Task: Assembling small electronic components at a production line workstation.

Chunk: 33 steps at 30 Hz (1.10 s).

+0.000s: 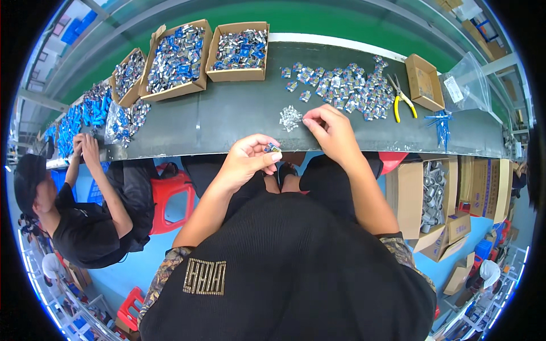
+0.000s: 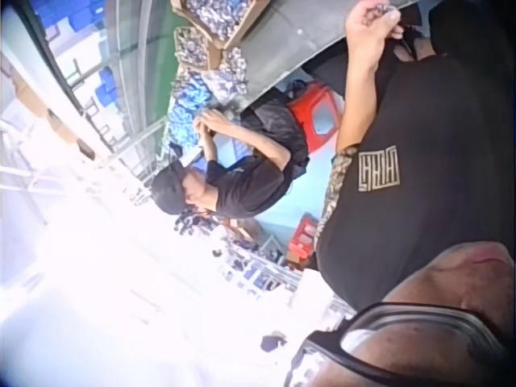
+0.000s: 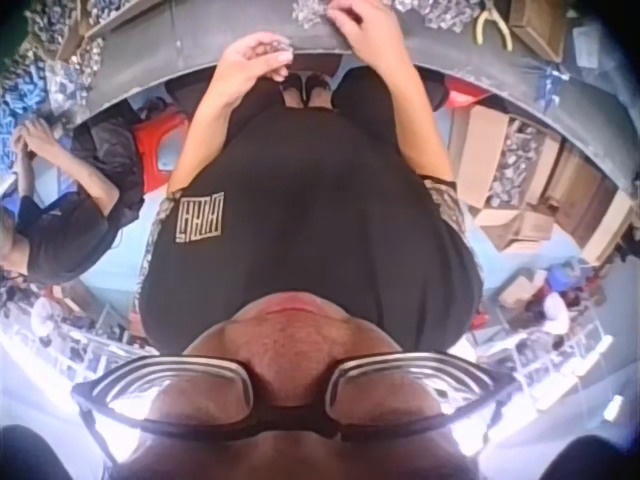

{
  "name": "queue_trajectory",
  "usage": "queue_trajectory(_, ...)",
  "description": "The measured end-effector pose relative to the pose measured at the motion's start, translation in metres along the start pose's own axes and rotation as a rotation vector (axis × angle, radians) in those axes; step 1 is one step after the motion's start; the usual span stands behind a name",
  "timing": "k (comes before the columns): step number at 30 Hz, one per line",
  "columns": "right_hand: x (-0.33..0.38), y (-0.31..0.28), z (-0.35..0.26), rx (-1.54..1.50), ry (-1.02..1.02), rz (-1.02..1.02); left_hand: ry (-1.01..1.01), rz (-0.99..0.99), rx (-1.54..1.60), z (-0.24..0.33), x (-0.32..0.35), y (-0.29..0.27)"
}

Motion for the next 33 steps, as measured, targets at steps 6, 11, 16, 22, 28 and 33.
queue_trajectory(6, 0.040, 0.018, -0.025, -1.021, 0.408, -0.136, -0.050, 0.090, 0.140, 0.010, 0.002, 0.017)
queue_trajectory(11, 0.049, 0.012, -0.042, -1.147, 0.490, -0.103, -0.005, 0.086, 0.096, 0.008, 0.007, 0.026)
queue_trajectory(16, 0.048, 0.011, -0.042, -1.511, 0.685, -0.337, 0.201, 0.094, 0.075, -0.004, 0.010, 0.035)
queue_trajectory(22, 0.048, 0.009, -0.044, -1.528, 0.658, -0.348, 0.270, 0.149, 0.066, -0.009, 0.014, 0.045)
queue_trajectory(28, 0.048, 0.008, -0.044, -1.511, 0.649, -0.330, 0.283, 0.158, -0.007, -0.008, 0.016, 0.047)
queue_trajectory(33, 0.050, 0.007, -0.042, -1.494, 0.641, -0.343, 0.298, 0.133, -0.005, -0.010, 0.016, 0.047)
Point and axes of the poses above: each hand's wrist, its own x-axis away from the middle knuckle, its own y-axis out of the palm, z = x × y, the point moved 1 cm from there along -x, towards the middle knuckle, and after that the axes turned 11 degrees about x, right-handed, at the moved point
